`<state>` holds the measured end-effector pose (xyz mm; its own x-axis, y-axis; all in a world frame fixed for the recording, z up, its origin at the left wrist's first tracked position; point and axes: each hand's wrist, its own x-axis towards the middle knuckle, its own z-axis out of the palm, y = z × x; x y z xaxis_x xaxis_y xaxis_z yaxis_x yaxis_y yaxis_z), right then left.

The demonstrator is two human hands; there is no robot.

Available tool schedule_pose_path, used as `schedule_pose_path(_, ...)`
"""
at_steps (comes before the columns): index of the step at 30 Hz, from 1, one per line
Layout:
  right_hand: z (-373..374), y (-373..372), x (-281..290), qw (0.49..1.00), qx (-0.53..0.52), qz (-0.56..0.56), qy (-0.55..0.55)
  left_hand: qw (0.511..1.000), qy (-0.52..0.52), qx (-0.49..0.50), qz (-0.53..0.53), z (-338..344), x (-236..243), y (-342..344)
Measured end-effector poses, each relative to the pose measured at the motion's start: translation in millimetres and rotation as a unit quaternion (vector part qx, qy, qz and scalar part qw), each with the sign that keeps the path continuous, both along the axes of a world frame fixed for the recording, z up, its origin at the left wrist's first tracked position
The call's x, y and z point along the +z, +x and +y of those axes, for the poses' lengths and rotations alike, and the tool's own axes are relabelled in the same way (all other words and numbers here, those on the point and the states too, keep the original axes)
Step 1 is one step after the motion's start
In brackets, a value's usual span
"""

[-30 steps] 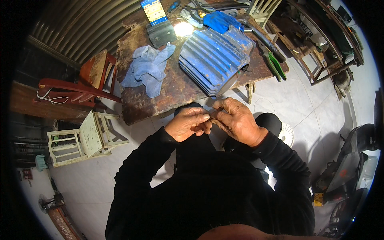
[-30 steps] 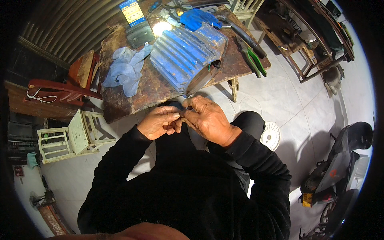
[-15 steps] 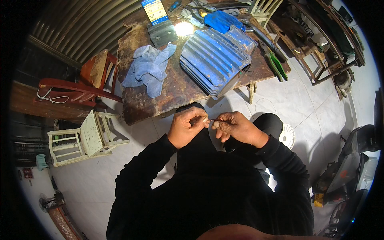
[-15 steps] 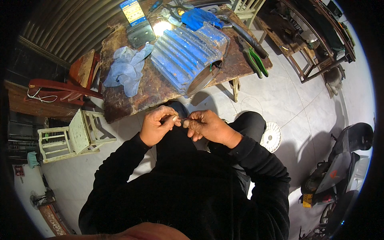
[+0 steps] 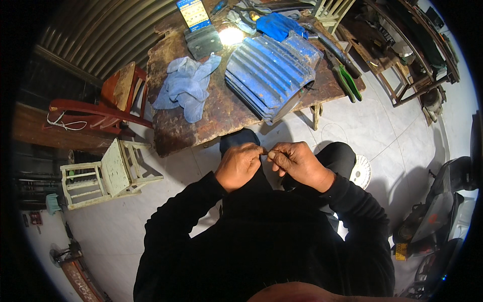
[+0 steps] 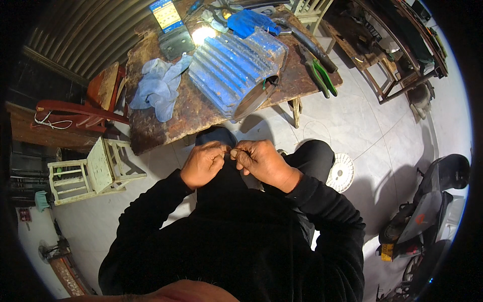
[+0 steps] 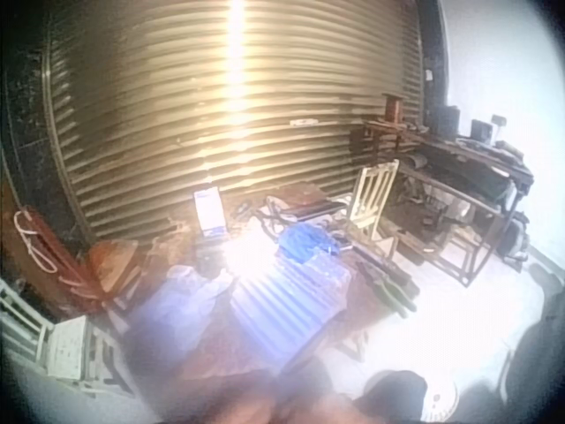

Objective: The person sits at a workbench and handles a cylindrical electrical component with exposed wires. They wipe the component with a cloth, use pliers to strip or adjust wires, and manipulate small wire ends with both hands. The component is placed on the table and handled repeatedly during the clip.

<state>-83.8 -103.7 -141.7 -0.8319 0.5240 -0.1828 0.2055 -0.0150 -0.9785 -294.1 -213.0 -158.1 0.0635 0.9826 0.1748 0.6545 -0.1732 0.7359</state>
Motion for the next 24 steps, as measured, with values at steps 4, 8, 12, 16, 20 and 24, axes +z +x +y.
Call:
schedule_pose_path(4,4.3,2.5,2.5,1.000,-0.003,-0.022,0.001,1.000,0.025,0.005,0.004,-3.1,2.5,5.7)
schedule_pose_path(8,4.7,1.6,3.1,1.000,0.012,-0.022,-0.018,0.997,0.049,-0.031,0.058,0.0,7.3,4.7)
schedule_pose_path(12,4.9,4.4,9.1,0.996,0.014,-0.029,0.085,0.992,0.053,-0.087,0.077,3.1,13.7,-0.5)
schedule_pose_path(16,10.9,8.5,21.4,0.985,0.005,0.037,0.171,0.987,0.018,-0.132,0.092,1.8,16.8,-3.2)
schedule_pose_path(20,20.7,6.8,27.1,0.960,0.077,0.117,0.241,0.988,0.010,-0.137,0.075,1.9,16.9,-5.2)
schedule_pose_path(24,23.7,7.5,19.8,0.933,0.072,0.118,0.332,0.989,0.001,-0.150,0.006,2.2,19.4,-5.5)
